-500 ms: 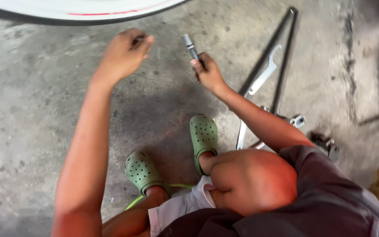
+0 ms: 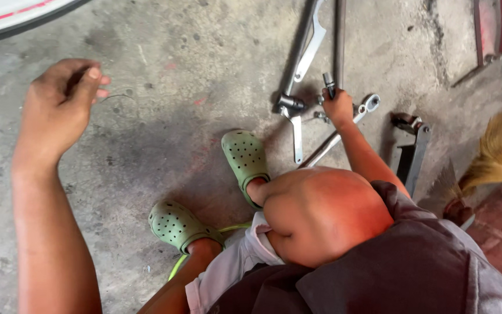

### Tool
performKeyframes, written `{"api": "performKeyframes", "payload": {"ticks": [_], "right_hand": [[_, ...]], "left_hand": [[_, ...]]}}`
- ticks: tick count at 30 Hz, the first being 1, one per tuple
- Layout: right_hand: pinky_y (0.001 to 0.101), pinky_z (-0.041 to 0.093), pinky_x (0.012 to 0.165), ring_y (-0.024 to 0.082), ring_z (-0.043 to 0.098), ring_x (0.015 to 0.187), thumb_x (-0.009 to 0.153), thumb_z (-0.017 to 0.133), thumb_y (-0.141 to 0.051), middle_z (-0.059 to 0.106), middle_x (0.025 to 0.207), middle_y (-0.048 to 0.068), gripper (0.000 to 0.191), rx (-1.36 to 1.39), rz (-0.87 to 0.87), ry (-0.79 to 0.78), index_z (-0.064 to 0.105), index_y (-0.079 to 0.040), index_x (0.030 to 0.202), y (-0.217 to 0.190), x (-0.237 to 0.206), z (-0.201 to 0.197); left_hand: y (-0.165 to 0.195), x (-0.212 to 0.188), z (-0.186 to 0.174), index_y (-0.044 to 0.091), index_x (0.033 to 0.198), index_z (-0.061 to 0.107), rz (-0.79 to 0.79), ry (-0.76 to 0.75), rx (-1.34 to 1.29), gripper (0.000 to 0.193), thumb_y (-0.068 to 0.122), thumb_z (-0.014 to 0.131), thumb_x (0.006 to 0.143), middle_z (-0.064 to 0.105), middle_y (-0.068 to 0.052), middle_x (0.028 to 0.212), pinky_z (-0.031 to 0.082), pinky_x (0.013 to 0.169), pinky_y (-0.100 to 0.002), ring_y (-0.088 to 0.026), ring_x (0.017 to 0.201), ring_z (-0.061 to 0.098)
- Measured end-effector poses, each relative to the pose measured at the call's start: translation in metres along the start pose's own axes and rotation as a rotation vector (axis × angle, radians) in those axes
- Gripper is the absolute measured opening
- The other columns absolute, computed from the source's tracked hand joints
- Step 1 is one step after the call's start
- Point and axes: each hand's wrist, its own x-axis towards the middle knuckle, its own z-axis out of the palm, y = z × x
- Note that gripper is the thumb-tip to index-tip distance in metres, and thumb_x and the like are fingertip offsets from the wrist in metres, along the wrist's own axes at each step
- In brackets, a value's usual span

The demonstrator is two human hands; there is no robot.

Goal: The person kneels beside the front wheel of a red car raised on a lift and uses a socket wrench to work on the lug nuts. They then fit a long breaker bar onto the socket extension and pull on it with both hands to turn the lug nuts, briefly picking up a cordless impact wrench in between.

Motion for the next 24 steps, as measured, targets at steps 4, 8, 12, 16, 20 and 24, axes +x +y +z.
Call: {"api": "performKeyframes", "payload": {"ticks": [4, 8, 12, 16, 20, 24], "right_hand": [[0.0558, 0.054, 0.076, 0.047, 0.067, 0.09, 0.087, 0.075, -0.034, 0.071, 0.095, 0.026, 0.037, -0.073, 0.003, -0.021, 0.068, -0.002, 0.105, 0.011, -0.039, 0.022], [0.0566, 0.053, 0.08, 0.047, 0.066, 0.097, 0.091, 0.075, -0.036, 0.072, 0.1, 0.024, 0.04, -0.093, 0.059, -0.092, 0.063, -0.005, 0.114, 0.007, -0.04, 0.039], [0.0562, 0.054, 0.084, 0.048, 0.068, 0.098, 0.098, 0.065, -0.043, 0.072, 0.1, 0.029, 0.043, -0.167, 0.126, -0.146, 0.07, -0.001, 0.102, -0.009, -0.041, 0.028], [0.0537, 0.054, 0.08, 0.045, 0.069, 0.089, 0.093, 0.07, -0.04, 0.073, 0.093, 0.026, 0.041, 0.06, 0.007, -0.009, 0.067, -0.001, 0.107, -0.037, -0.037, 0.016], [0.0346, 0.059, 0.071, 0.019, 0.073, 0.08, 0.091, 0.071, -0.021, 0.073, 0.091, 0.01, 0.027, 0.836, -0.304, -0.226, 0.058, -0.003, 0.106, -0.138, -0.019, 0.001], [0.0301, 0.041, 0.056, 0.013, 0.046, 0.065, 0.089, 0.085, -0.018, 0.056, 0.075, 0.01, 0.028, 0.572, -0.675, -0.079, 0.072, 0.0, 0.105, -0.272, -0.04, -0.05]], "left_hand": [[-0.017, -0.013, 0.002, -0.004, 0.125, 0.066, 0.007, -0.023, 0.107, 0.025, 0.018, 0.06, 0.114, 0.074, -0.012, 0.107, 0.053, 0.082, -0.027, -0.015, 0.097, 0.072], [-0.035, -0.014, 0.01, 0.0, 0.125, 0.068, -0.062, -0.038, 0.163, 0.032, 0.028, 0.061, 0.11, 0.075, -0.014, 0.103, 0.054, 0.082, -0.032, -0.02, 0.095, 0.073], [-0.03, -0.01, 0.006, 0.003, 0.125, 0.068, -0.089, 0.002, 0.259, 0.043, 0.038, 0.062, 0.102, 0.073, -0.02, 0.113, 0.055, 0.087, -0.041, -0.031, 0.103, 0.072], [-0.039, -0.001, 0.019, 0.004, 0.12, 0.071, -0.092, -0.029, 0.239, 0.043, 0.04, 0.06, 0.099, 0.076, -0.018, 0.105, 0.056, 0.083, -0.041, -0.03, 0.095, 0.074], [-0.031, 0.009, 0.036, -0.003, 0.115, 0.069, -0.092, -0.216, -0.119, 0.062, 0.054, 0.052, 0.098, 0.079, -0.015, 0.09, 0.06, 0.068, -0.037, -0.023, 0.076, 0.077], [0.015, 0.013, 0.046, -0.003, 0.11, 0.07, -0.162, -0.371, -0.425, 0.076, 0.064, 0.037, 0.101, 0.079, -0.013, 0.084, 0.062, 0.065, -0.033, -0.022, 0.07, 0.077]]}}
